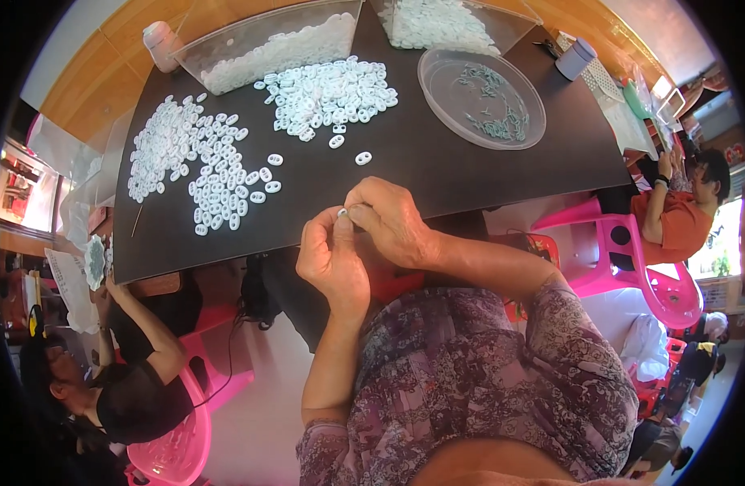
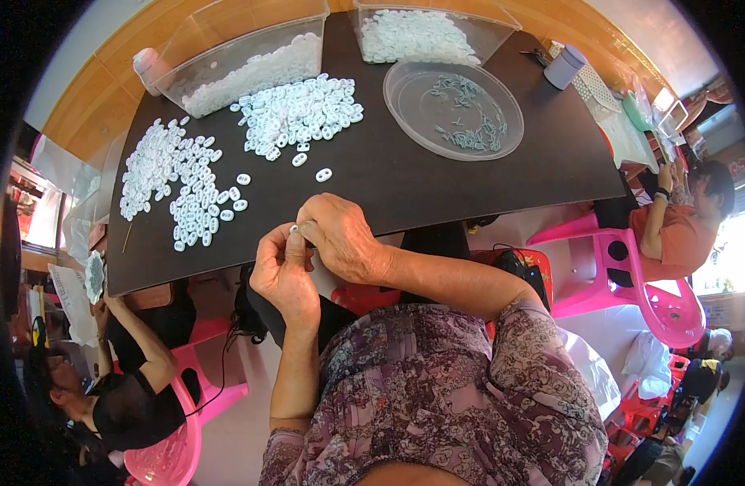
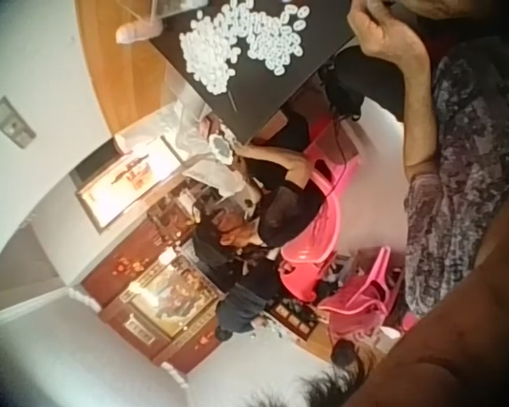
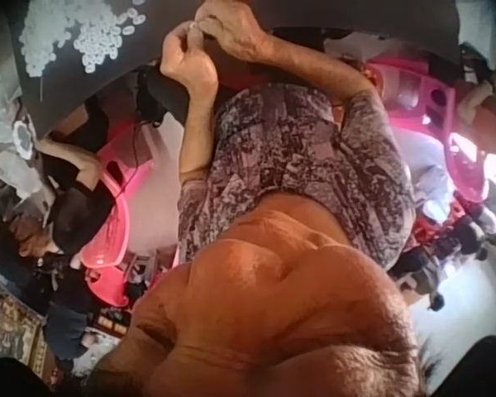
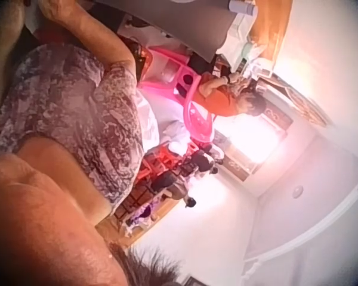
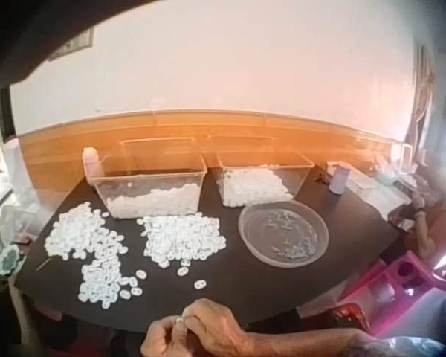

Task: Manually assembling small blue plastic pins into white plastic holders on a workbench.

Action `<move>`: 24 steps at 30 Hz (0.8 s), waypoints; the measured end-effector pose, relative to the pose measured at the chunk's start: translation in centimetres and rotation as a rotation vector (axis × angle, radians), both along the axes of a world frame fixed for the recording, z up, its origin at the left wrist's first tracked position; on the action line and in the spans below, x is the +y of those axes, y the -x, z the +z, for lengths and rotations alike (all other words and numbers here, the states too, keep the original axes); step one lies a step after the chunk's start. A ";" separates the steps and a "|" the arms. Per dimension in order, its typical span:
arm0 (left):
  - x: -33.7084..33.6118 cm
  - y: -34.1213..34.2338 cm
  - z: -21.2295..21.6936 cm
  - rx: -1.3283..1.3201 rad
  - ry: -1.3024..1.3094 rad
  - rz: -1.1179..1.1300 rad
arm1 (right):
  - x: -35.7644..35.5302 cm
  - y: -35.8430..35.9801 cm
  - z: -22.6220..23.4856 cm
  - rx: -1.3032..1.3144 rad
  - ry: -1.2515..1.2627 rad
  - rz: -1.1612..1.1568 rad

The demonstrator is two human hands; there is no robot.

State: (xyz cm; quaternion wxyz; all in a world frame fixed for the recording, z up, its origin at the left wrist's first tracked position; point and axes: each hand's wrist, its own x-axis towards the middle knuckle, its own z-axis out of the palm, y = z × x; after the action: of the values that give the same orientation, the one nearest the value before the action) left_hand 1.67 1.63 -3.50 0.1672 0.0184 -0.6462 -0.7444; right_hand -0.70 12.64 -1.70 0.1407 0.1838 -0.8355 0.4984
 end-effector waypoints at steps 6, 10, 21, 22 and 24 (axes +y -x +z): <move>-0.8 0.6 0.6 -0.065 -0.208 -0.099 | 1.8 1.3 1.3 0.042 -0.028 0.016; -0.9 0.9 1.3 -0.118 -0.275 -0.112 | 4.8 4.0 1.6 0.190 -0.289 -0.103; -1.2 1.2 1.2 -0.086 -0.283 -0.137 | 4.7 6.3 -0.1 0.364 -0.587 -0.053; -1.2 1.2 1.2 -0.087 -0.275 -0.132 | 4.7 6.3 0.2 0.362 -0.559 -0.041; -1.2 1.3 1.2 -0.088 -0.281 -0.134 | 4.9 6.2 0.4 0.361 -0.530 -0.029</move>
State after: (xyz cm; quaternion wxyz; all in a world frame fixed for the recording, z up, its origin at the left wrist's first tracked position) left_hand 0.41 0.40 -2.30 0.0845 0.0312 -0.5421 -0.8355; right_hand -6.86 17.51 -1.28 0.2411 0.2878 -0.9002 0.2209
